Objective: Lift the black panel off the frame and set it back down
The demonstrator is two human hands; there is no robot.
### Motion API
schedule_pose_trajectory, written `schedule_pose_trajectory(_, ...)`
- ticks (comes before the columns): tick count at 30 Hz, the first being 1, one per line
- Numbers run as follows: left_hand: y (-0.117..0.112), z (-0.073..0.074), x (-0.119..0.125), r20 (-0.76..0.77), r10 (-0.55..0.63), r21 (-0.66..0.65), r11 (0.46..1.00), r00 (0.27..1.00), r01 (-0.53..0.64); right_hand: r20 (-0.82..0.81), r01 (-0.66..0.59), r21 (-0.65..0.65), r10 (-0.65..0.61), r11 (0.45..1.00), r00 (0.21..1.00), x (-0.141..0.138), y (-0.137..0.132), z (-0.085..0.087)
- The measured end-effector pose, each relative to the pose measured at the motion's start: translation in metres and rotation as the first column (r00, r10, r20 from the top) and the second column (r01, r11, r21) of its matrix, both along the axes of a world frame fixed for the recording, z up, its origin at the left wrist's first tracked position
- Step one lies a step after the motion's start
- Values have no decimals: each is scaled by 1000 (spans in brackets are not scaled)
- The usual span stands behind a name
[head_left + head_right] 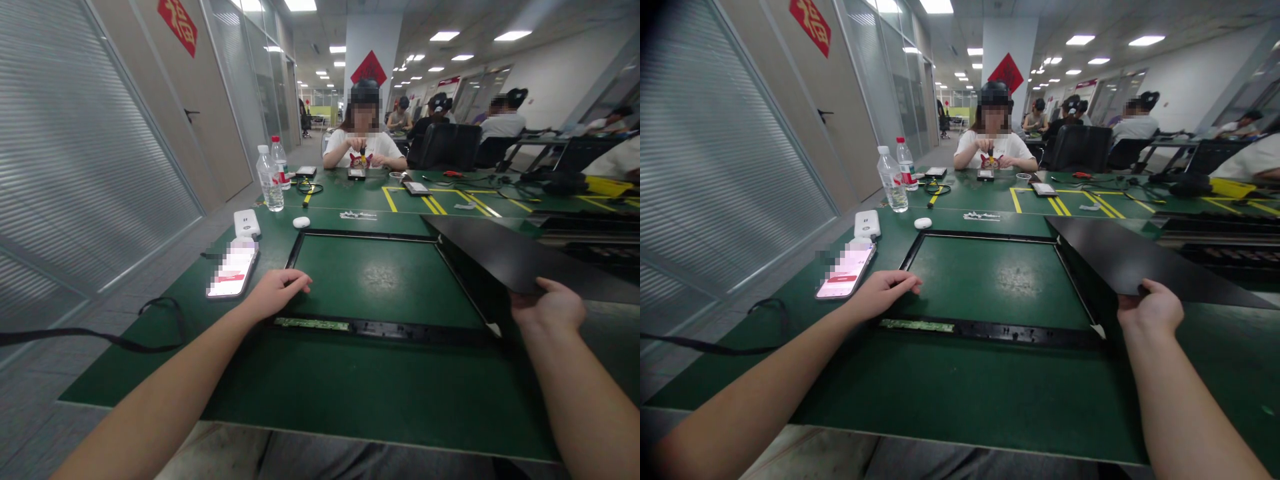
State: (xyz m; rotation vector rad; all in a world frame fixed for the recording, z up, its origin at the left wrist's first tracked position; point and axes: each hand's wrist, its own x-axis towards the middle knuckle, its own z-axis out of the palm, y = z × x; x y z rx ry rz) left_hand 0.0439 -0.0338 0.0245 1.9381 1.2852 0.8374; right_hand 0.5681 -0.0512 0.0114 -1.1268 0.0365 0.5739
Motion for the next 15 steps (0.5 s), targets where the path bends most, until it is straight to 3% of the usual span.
schedule_pose_trajectory(6,2,-3,-2,-64,-24,15,1000,998,25,-73,9,-10,-9,1000,997,-8,0,6)
schedule_pose_trajectory(15,1,-1,0,-45,-40,36,998,998,42,-109,-17,-73,9,997,994,4,4,-7)
